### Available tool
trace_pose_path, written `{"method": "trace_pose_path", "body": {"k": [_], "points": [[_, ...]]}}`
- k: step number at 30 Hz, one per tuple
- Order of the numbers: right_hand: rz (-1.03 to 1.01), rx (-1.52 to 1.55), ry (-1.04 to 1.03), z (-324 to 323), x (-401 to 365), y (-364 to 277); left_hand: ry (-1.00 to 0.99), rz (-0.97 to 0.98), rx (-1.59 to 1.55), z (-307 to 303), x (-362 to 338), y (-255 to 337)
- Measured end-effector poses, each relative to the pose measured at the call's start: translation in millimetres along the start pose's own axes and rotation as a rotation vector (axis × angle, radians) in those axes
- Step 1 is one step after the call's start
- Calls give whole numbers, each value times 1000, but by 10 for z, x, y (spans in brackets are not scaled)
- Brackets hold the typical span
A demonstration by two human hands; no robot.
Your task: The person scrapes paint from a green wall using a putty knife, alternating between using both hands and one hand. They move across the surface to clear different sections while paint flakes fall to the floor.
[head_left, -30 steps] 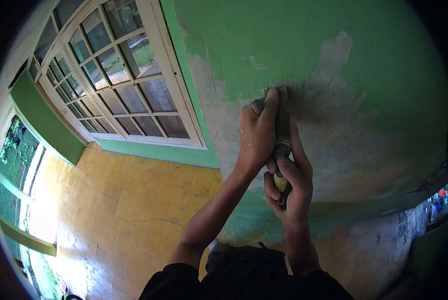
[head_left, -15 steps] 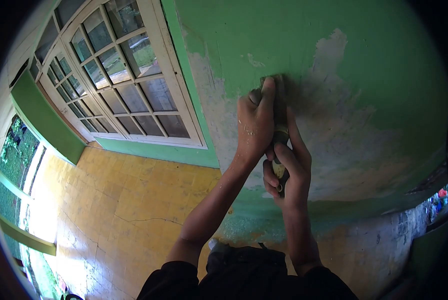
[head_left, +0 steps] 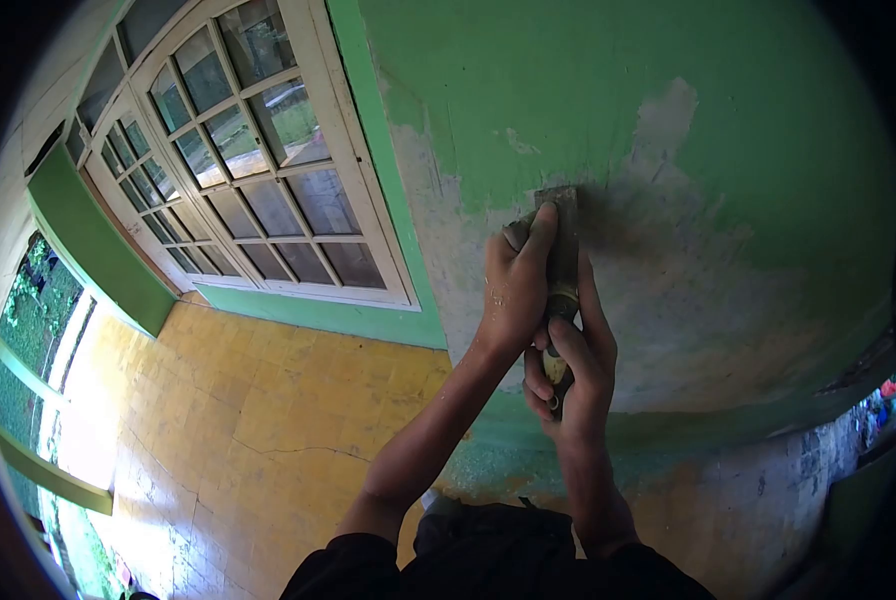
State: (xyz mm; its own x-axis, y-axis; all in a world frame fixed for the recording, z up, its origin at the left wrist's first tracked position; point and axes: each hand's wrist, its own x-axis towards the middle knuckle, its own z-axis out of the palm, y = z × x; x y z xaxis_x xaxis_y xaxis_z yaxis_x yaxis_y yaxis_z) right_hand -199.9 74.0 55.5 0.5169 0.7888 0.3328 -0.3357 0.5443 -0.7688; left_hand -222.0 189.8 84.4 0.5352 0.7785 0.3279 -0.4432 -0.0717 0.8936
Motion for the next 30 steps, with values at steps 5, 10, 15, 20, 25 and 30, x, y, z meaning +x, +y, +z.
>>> {"method": "trace_pose_path", "body": {"k": [5,10,15,20,25,30], "points": [[30,24,25,9,-45,29,17,-30,40,-9,-67,3],[14,18,3,19,77,-40,-9,43,73,-6,77,70],[8,-32,50,66,-41,13,1,-3,58,-22,3,22],[7,-23,47,4,-61,59,41,16,110,-3,-40,-39],[-32,-38,-2,-17,153,-75,25,119,161,92,121,172],[75,-221,-18,-308,-75,315,97,83,334,-238,-75,-349]]}}
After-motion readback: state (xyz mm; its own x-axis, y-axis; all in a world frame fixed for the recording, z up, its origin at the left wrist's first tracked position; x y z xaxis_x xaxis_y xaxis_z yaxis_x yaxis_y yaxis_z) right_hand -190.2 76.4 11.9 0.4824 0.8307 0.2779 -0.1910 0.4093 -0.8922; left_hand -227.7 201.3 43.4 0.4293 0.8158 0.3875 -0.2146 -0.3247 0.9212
